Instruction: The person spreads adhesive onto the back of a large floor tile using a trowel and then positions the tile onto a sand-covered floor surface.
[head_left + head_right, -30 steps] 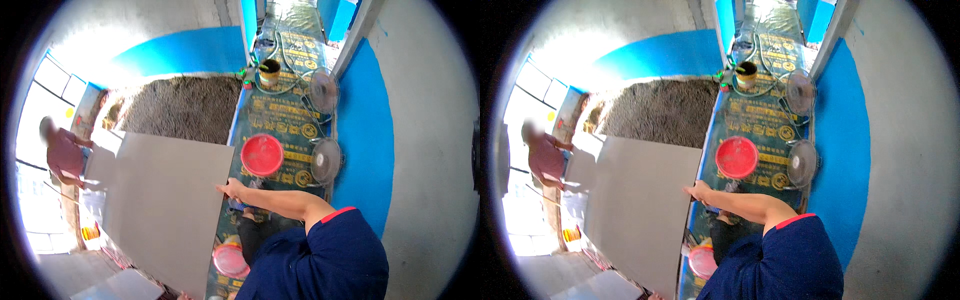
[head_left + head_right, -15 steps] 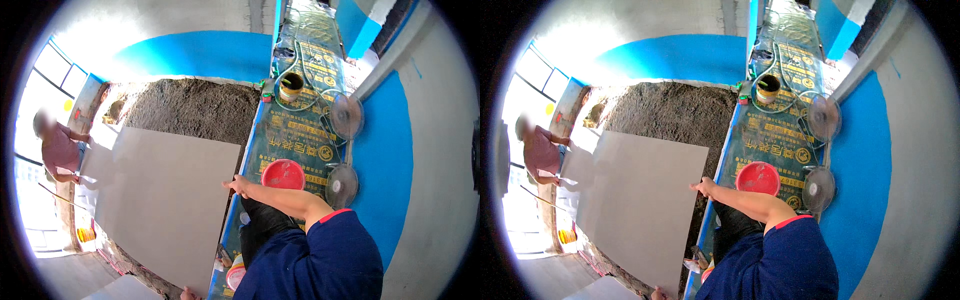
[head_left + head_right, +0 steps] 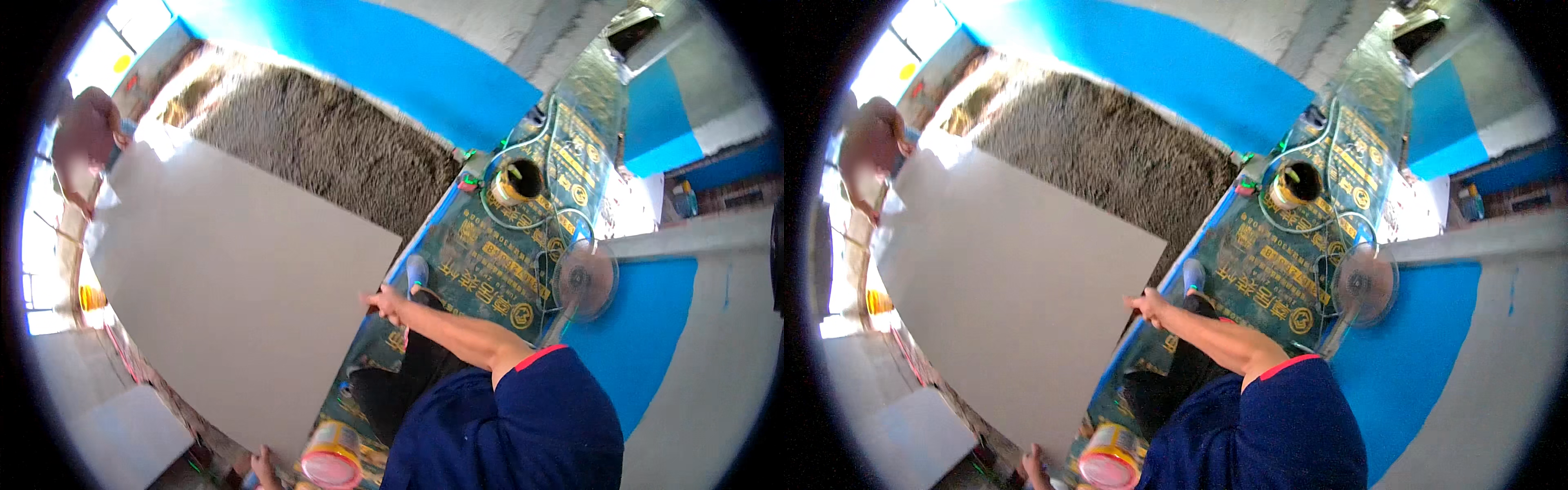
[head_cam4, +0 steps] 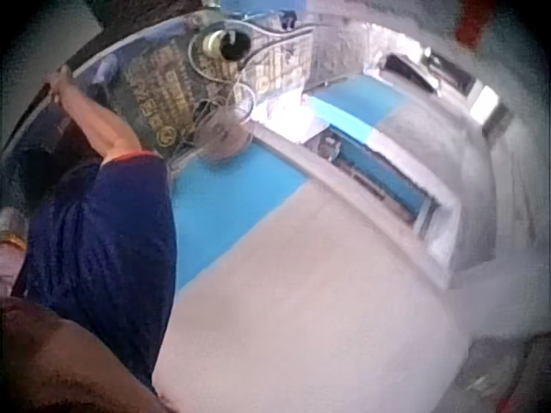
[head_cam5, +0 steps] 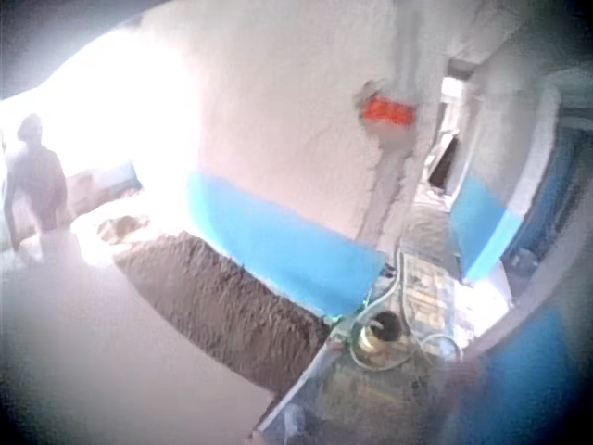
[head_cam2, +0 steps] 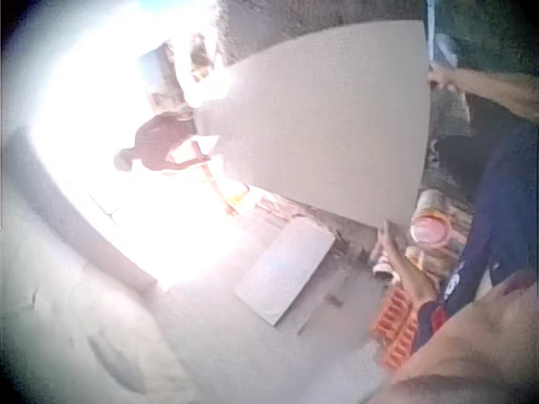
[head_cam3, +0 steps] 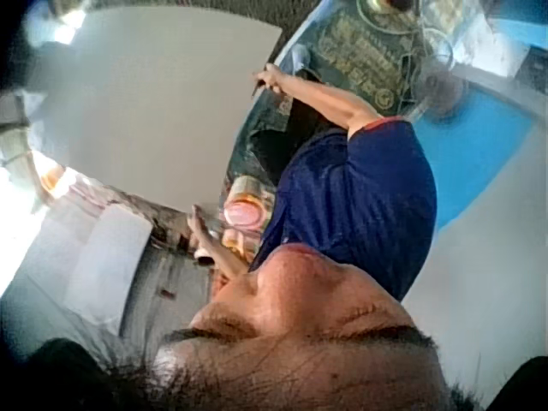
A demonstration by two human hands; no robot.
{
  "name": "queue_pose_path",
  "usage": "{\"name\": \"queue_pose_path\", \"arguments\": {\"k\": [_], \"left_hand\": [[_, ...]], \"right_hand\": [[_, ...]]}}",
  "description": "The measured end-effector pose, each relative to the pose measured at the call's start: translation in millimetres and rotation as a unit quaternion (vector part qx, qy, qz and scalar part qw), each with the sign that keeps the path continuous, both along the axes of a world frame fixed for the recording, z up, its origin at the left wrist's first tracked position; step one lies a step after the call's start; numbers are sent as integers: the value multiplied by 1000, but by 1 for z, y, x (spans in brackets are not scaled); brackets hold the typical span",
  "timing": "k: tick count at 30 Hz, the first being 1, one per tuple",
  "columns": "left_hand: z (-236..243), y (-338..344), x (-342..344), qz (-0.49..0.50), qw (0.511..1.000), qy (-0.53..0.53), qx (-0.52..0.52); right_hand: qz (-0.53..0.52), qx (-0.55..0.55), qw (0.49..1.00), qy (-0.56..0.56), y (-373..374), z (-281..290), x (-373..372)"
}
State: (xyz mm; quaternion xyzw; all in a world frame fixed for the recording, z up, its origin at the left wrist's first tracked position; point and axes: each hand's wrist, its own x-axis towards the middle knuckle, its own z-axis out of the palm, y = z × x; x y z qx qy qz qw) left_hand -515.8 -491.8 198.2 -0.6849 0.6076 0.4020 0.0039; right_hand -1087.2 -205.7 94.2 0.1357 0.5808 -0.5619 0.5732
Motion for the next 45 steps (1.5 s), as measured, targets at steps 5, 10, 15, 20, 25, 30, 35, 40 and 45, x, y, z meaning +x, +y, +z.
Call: {"name": "queue_pose_path", "arguments": {"k": [5, 10, 15, 20, 25, 30, 35, 40, 45], "left_hand": [[-32, 76, -142, 34, 996, 30, 74], [-135, 110, -165, 122, 990, -39, 51], [-244, 149, -203, 78, 992, 27, 97], [-293, 141, -234, 19, 986, -93, 138], [-383, 118, -171, 101, 989, 35, 101], [-449, 100, -214, 61, 994, 8, 86], [-512, 85, -245, -60, 984, -76, 148], [-531, 81, -321, -17, 968, -88, 236], [-559, 60, -337, -23, 974, -15, 226]], "right_hand": [[-40, 34, 998, 32, 60, -72, -82], [-49, 45, 996, 56, 64, -85, -139], [-68, 137, 986, 59, 100, -158, -176], [-85, 150, 984, 36, 112, -245, -179], [-90, 144, 985, -16, 106, -348, -148], [-142, 138, 980, -31, 124, -411, -147], [-176, 180, 967, 44, 138, -458, -176], [-170, 189, 963, 90, 131, -464, -212], [-180, 218, 952, 121, 122, -508, -222]]}}
